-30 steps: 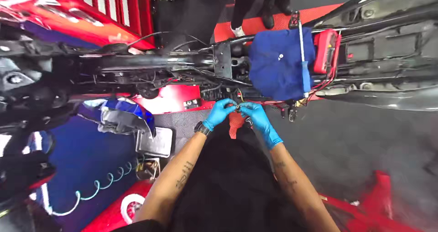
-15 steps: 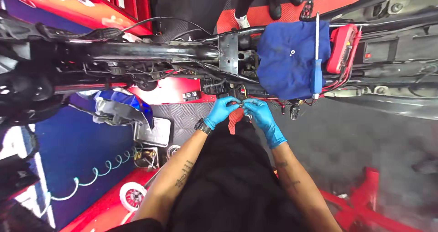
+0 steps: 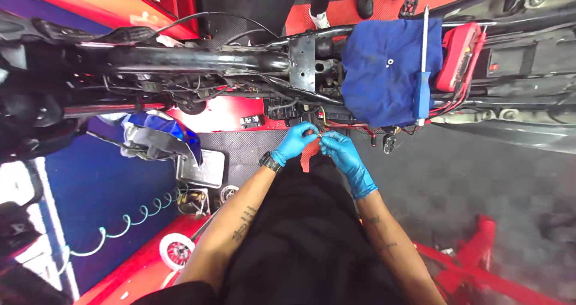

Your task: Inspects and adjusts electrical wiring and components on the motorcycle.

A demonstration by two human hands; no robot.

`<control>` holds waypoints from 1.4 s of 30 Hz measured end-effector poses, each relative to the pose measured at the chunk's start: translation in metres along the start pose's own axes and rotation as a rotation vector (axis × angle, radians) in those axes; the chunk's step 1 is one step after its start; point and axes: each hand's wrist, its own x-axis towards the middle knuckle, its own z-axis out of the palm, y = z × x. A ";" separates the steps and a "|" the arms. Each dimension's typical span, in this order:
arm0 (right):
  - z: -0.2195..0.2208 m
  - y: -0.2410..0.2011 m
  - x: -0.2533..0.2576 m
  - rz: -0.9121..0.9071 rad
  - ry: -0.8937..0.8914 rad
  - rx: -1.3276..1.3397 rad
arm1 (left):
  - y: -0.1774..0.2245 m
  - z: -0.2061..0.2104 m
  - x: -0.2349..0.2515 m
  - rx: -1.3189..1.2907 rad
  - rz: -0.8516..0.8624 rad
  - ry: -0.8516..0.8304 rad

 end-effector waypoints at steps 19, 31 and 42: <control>0.028 0.016 -0.001 -0.326 0.297 -0.276 | -0.004 0.012 -0.003 0.024 -0.032 0.136; 0.020 0.033 0.006 -0.336 0.227 -0.456 | -0.025 -0.002 -0.018 -0.069 0.106 0.048; 0.010 0.020 0.011 -0.065 0.119 -0.320 | -0.042 0.011 -0.027 -0.018 0.184 0.150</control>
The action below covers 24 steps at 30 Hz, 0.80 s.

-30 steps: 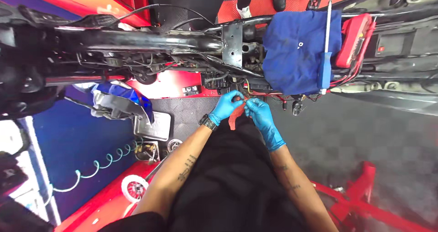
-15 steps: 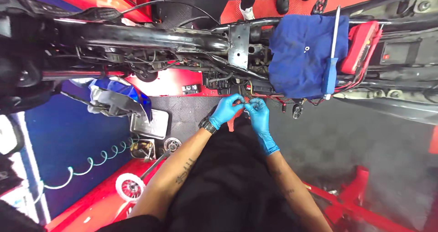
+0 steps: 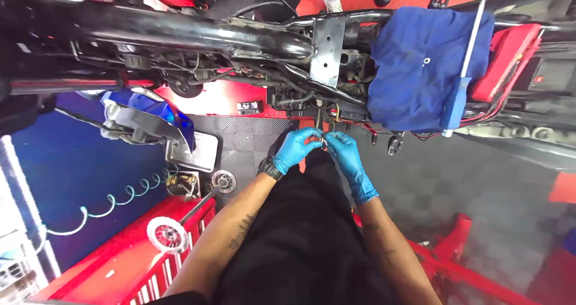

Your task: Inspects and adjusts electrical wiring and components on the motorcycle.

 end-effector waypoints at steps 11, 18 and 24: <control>-0.007 -0.013 0.014 0.005 -0.006 -0.142 | 0.004 0.001 0.005 0.208 0.020 -0.014; 0.008 -0.018 0.007 0.150 -0.013 0.131 | 0.002 0.002 0.004 0.070 0.055 -0.004; 0.009 -0.015 0.009 0.139 0.010 0.135 | 0.000 0.004 0.000 -0.079 0.005 0.041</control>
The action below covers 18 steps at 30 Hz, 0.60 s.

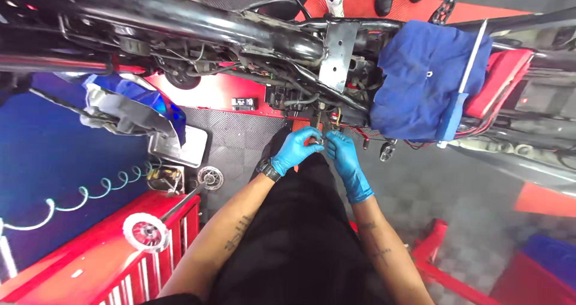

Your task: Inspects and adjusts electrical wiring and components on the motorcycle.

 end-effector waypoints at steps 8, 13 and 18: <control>0.004 0.002 0.003 -0.006 -0.009 -0.011 | -0.003 0.009 -0.004 -0.166 -0.092 0.146; 0.006 0.001 0.006 -0.013 0.030 -0.010 | 0.001 0.008 -0.002 -0.126 -0.185 0.157; 0.010 0.008 0.001 -0.154 0.073 -0.157 | 0.018 -0.001 -0.003 -0.040 -0.268 0.117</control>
